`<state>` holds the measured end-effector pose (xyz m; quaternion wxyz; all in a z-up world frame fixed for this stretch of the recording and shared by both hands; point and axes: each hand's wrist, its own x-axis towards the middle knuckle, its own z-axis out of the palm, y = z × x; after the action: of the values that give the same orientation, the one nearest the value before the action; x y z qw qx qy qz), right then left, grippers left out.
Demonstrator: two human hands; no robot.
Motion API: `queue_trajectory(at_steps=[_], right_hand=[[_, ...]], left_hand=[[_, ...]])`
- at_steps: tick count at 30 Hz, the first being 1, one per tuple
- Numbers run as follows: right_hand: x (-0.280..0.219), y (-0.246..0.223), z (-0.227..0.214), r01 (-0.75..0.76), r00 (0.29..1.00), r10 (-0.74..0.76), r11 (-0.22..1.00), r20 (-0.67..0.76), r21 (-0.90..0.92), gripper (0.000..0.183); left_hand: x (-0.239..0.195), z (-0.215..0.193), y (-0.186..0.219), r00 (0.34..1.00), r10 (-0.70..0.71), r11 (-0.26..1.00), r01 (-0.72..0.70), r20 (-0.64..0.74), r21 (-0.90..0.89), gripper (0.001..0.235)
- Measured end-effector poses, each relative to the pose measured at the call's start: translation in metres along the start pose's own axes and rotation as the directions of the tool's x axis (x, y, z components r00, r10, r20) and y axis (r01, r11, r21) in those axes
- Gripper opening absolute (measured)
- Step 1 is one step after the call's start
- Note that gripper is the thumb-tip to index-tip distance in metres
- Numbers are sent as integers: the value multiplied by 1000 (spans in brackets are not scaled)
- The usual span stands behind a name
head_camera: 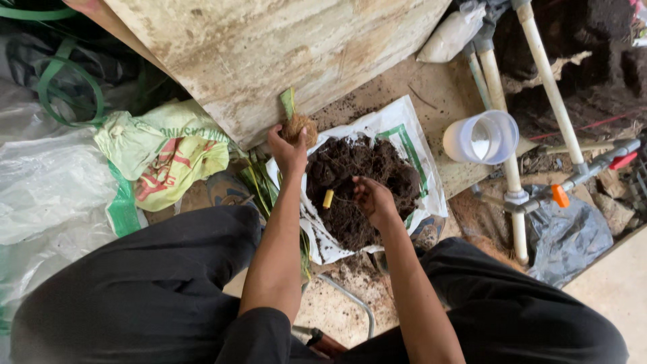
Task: The person sits on the floor and prepares a sprouted coconut for planting by removing fibrous husk material and packing soil around the base. The person then handles a green plant shoot, wrapping it with soil and placing it into the soil bag.
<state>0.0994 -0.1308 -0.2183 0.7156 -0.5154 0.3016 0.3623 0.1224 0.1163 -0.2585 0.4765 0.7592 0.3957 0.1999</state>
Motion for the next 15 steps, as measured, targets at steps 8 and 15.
queue_trajectory(at_steps=[8, 15], right_hand=[[0, 44, 30, 227, 906, -398, 169, 145, -959, 39], [9, 83, 78, -128, 930, -338, 79, -148, -989, 45]], left_hand=[[-32, -11, 3, 967, -249, 940, 256, -62, 227, 80], [-49, -26, 34, 952, 252, 844, -304, 175, 442, 73]])
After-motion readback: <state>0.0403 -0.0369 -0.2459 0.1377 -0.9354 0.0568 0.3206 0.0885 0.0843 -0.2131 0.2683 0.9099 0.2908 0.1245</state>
